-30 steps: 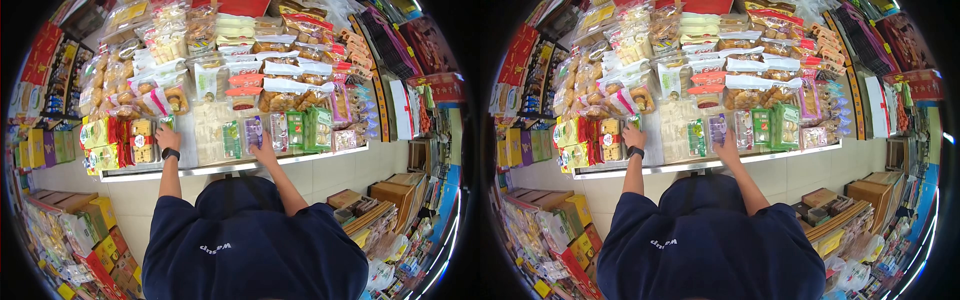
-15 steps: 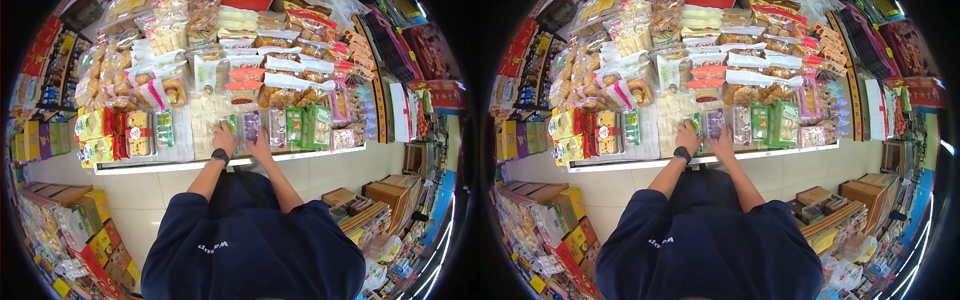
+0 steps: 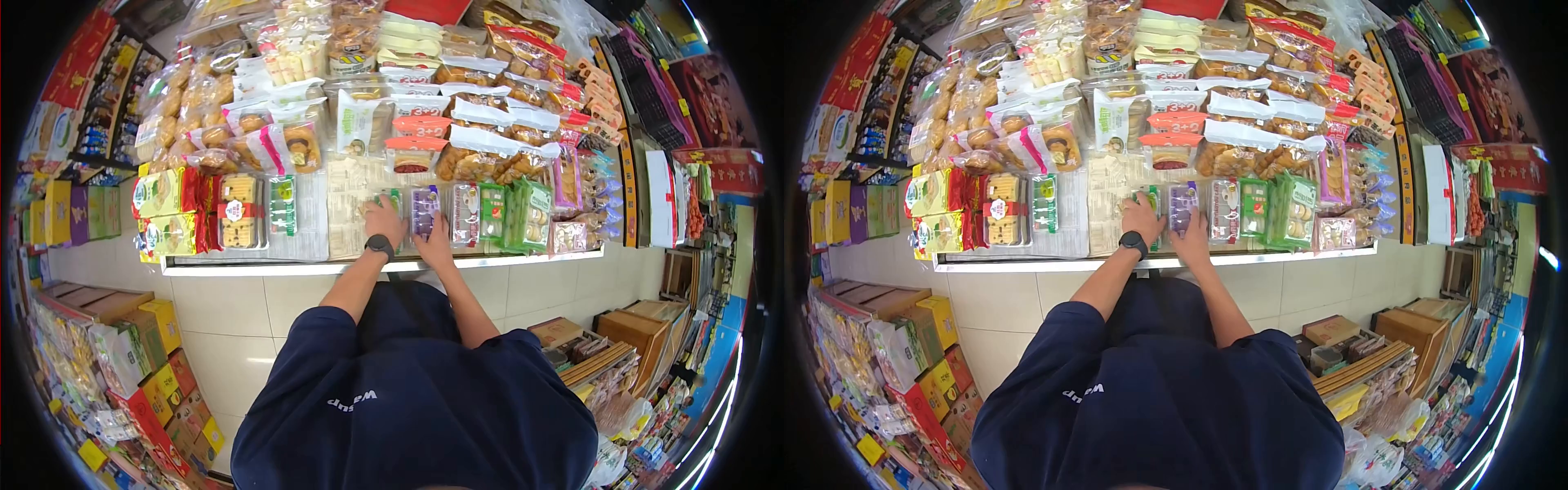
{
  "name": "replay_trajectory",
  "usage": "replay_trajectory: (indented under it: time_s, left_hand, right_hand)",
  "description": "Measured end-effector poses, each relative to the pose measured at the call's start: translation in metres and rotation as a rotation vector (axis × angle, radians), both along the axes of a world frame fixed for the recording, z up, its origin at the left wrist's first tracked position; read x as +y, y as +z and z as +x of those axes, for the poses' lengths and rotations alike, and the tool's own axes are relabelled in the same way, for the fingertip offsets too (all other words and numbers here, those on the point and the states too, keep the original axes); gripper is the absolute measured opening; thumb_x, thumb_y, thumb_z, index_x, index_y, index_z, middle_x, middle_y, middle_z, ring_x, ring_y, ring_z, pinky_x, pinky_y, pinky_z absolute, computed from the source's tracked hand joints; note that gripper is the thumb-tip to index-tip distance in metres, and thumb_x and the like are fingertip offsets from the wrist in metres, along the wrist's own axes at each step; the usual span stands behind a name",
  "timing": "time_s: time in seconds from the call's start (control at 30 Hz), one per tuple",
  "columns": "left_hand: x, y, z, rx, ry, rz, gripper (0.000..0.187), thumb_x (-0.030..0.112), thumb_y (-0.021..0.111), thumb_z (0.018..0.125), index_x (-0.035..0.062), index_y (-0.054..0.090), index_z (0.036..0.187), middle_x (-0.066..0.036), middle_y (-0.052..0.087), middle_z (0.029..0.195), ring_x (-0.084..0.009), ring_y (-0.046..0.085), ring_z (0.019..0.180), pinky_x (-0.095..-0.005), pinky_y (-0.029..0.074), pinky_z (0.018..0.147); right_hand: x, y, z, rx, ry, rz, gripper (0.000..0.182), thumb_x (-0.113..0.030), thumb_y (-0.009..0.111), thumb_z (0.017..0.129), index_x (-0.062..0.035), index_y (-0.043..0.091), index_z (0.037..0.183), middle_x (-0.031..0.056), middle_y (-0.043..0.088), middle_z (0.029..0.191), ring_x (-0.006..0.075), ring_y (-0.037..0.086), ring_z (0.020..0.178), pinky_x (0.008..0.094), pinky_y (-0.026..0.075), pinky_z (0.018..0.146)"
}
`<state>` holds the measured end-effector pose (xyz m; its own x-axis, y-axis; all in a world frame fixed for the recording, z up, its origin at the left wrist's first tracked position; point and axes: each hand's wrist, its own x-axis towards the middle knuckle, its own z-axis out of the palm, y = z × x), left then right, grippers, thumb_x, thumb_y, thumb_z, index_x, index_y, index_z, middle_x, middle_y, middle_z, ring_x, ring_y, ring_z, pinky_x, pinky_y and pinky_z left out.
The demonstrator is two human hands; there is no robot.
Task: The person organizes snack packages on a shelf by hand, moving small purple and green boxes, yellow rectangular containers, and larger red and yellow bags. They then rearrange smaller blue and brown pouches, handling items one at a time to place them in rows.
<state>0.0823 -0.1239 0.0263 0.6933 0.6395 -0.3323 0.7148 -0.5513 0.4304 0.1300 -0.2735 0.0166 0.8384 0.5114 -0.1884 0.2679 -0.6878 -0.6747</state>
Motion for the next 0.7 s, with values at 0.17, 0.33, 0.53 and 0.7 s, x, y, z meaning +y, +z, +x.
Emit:
replay_trajectory:
  time_s: [0.17, 0.33, 0.53, 0.7]
  left_hand:
    - [0.020, 0.007, -0.015, -0.097, 0.033, -0.124, 0.073, 0.043, 0.076, 0.083, -0.0032, 0.040, 0.127, -0.031, 0.052, 0.113, -0.0441, 0.064, 0.095, -0.0488, 0.056, 0.079]
    - [0.115, -0.033, -0.078, -0.353, 0.073, 0.529, 0.058, 0.035, 0.074, 0.081, -0.0023, 0.052, 0.119, -0.028, 0.055, 0.121, -0.0442, 0.051, 0.115, -0.0526, 0.043, 0.100]
    - [0.198, -0.033, -0.122, 0.021, 0.313, 0.361, 0.064, 0.027, 0.079, 0.074, -0.0008, 0.046, 0.120, -0.026, 0.053, 0.118, -0.0436, 0.052, 0.116, -0.0519, 0.048, 0.094]
    - [0.182, -0.038, -0.115, -0.019, 0.276, 0.304, 0.067, 0.029, 0.083, 0.070, -0.0008, 0.044, 0.116, -0.025, 0.055, 0.112, -0.0439, 0.059, 0.104, -0.0495, 0.054, 0.083]
  right_hand:
    - [-0.001, 0.004, 0.002, 0.058, 0.013, -0.063, 0.094, -0.029, 0.074, 0.082, 0.0079, 0.023, 0.151, 0.0357, 0.028, 0.152, 0.0497, 0.033, 0.140, 0.0465, 0.032, 0.116]
    - [-0.004, 0.009, 0.007, 0.033, 0.036, -0.004, 0.094, -0.028, 0.074, 0.082, 0.0106, 0.024, 0.150, 0.0335, 0.028, 0.153, 0.0465, 0.032, 0.142, 0.0444, 0.030, 0.118]
    - [-0.003, 0.011, 0.009, -0.034, 0.089, 0.050, 0.089, -0.026, 0.074, 0.082, 0.0082, 0.028, 0.149, 0.0341, 0.031, 0.150, 0.0493, 0.037, 0.137, 0.0467, 0.034, 0.115]
    - [-0.002, 0.017, 0.008, -0.016, 0.070, 0.050, 0.088, -0.025, 0.074, 0.081, 0.0076, 0.028, 0.148, 0.0343, 0.032, 0.148, 0.0491, 0.037, 0.137, 0.0469, 0.034, 0.115]
